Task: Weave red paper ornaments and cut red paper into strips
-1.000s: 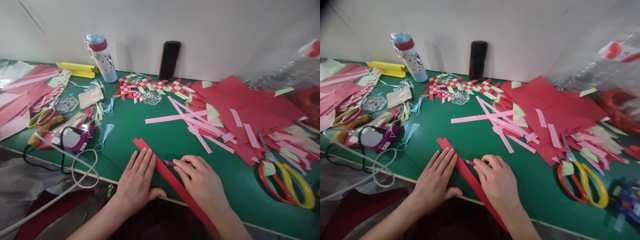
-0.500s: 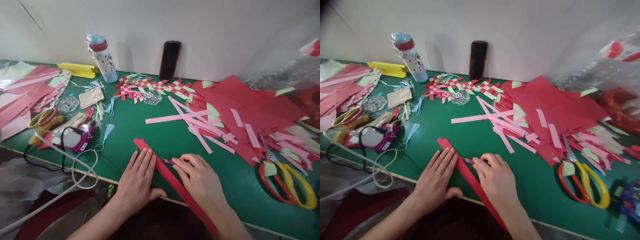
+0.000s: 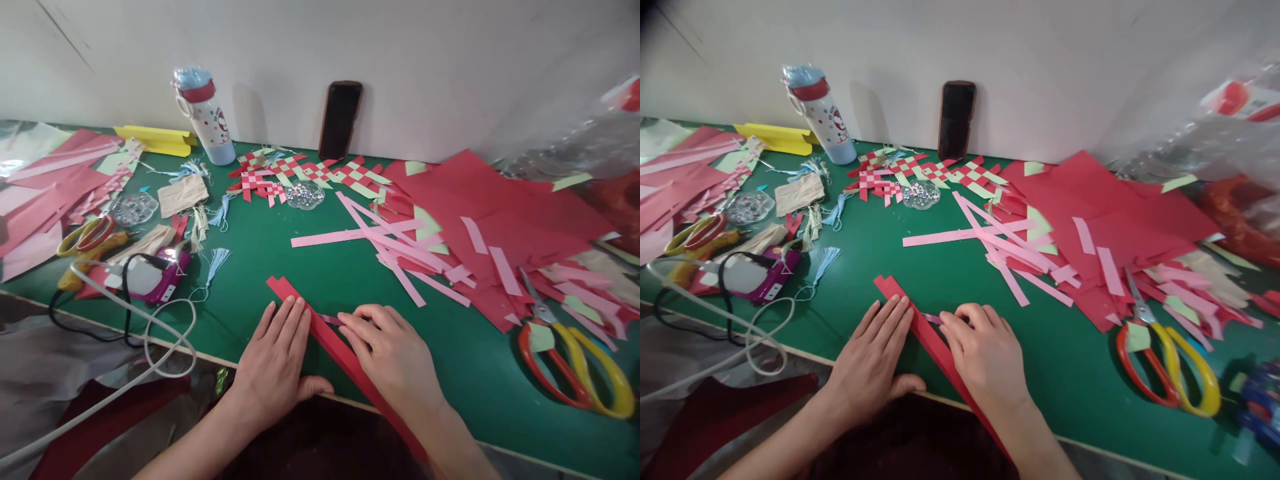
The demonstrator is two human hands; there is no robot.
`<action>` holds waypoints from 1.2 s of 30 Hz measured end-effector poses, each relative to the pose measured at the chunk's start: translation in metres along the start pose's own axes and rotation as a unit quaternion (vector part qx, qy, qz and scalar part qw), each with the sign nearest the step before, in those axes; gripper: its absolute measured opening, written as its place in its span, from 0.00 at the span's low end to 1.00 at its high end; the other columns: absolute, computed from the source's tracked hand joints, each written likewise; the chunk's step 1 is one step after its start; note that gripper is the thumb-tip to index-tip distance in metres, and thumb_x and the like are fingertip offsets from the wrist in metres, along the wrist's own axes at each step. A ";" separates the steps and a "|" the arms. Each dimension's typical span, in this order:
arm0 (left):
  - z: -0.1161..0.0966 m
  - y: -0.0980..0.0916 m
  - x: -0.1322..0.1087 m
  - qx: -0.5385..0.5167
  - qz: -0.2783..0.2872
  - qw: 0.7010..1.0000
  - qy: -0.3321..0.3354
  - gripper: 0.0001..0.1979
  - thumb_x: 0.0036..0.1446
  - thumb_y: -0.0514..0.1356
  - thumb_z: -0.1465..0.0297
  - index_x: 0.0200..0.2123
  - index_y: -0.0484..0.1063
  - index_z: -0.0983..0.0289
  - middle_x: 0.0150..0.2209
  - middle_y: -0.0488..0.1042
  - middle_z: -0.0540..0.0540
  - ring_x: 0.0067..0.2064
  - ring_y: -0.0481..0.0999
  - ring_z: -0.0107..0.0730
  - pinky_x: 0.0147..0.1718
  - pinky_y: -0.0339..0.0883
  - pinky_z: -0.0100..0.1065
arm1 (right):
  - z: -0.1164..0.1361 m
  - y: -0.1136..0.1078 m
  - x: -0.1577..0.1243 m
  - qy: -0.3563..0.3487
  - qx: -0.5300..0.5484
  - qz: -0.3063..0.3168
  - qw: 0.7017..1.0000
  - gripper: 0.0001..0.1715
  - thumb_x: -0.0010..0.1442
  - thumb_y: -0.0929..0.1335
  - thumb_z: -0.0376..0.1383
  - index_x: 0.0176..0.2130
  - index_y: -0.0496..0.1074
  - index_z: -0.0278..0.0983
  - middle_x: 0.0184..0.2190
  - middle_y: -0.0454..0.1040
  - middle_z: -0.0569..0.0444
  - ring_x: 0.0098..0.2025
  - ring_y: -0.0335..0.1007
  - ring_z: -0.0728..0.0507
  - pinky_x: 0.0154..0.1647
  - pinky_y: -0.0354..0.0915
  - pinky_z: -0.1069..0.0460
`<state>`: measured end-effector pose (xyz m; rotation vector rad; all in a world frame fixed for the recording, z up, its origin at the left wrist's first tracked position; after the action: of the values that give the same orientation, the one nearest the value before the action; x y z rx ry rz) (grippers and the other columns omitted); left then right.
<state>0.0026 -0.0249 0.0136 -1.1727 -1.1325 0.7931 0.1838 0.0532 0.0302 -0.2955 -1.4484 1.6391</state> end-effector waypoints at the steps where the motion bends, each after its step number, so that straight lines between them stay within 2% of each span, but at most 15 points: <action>1: 0.000 0.000 0.000 0.000 0.001 1.000 -0.001 0.51 0.54 0.39 0.36 0.61 0.64 0.74 0.64 0.63 0.65 0.66 0.59 0.49 0.66 0.45 0.47 | 0.000 -0.001 0.000 -0.001 0.001 0.001 1.000 0.11 0.66 0.66 0.36 0.43 0.79 0.42 0.35 0.75 0.52 0.37 0.69 0.46 0.41 0.62 0.51; 8: 0.000 -0.004 0.000 -0.024 0.007 1.000 0.011 0.44 0.56 0.43 0.39 0.60 0.67 0.67 0.61 0.68 0.62 0.64 0.61 0.49 0.66 0.44 0.50 | 0.001 -0.008 -0.013 0.006 0.002 0.014 1.000 0.13 0.66 0.65 0.36 0.42 0.79 0.40 0.35 0.76 0.50 0.36 0.70 0.46 0.41 0.64 0.50; 12: 0.000 -0.005 -0.001 -0.053 0.012 0.999 0.002 0.42 0.55 0.47 0.39 0.58 0.69 0.65 0.60 0.68 0.64 0.66 0.59 0.52 0.64 0.51 0.50 | 0.001 -0.010 -0.020 0.002 0.001 0.016 1.000 0.13 0.66 0.64 0.35 0.43 0.79 0.40 0.35 0.76 0.50 0.37 0.70 0.46 0.40 0.64 0.50; 15: 0.000 -0.004 -0.001 -0.052 -0.006 0.999 -0.001 0.43 0.55 0.47 0.38 0.57 0.68 0.67 0.62 0.64 0.68 0.66 0.60 0.51 0.62 0.55 0.49 | 0.002 -0.009 -0.020 0.002 0.003 0.017 1.000 0.12 0.66 0.65 0.35 0.43 0.78 0.40 0.35 0.76 0.50 0.38 0.70 0.45 0.41 0.63 0.50; 21: -0.001 0.000 -0.002 -0.020 -0.023 0.999 0.008 0.49 0.55 0.43 0.37 0.61 0.63 0.75 0.62 0.65 0.69 0.66 0.59 0.48 0.65 0.50 0.46 | 0.005 -0.007 -0.016 -0.004 0.004 0.001 1.000 0.12 0.66 0.65 0.35 0.42 0.79 0.40 0.34 0.76 0.51 0.36 0.69 0.46 0.41 0.63 0.51; 29: 0.000 0.003 -0.004 -0.019 -0.008 1.000 0.011 0.50 0.55 0.43 0.37 0.61 0.63 0.75 0.63 0.64 0.69 0.67 0.58 0.49 0.65 0.50 0.46 | 0.000 -0.008 -0.017 0.005 -0.010 0.008 1.000 0.11 0.65 0.66 0.35 0.43 0.78 0.40 0.35 0.76 0.51 0.36 0.69 0.46 0.39 0.63 0.50; 36: -0.001 0.002 -0.003 -0.022 -0.020 1.000 0.004 0.49 0.55 0.42 0.37 0.61 0.62 0.74 0.62 0.65 0.69 0.66 0.59 0.48 0.65 0.49 0.46 | 0.006 -0.004 -0.010 -0.001 -0.002 0.011 1.000 0.12 0.66 0.65 0.36 0.42 0.79 0.40 0.35 0.76 0.51 0.37 0.70 0.46 0.40 0.64 0.50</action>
<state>0.0024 -0.0273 0.0113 -1.1852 -1.1675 0.7353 0.1877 0.0418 0.0320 -0.3118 -1.4545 1.6545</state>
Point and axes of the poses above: each hand's wrist, its own x-axis towards the middle knuckle, its own y-axis out of the palm, z = x × y, the point moved 2 cm from there along x, towards the middle knuckle
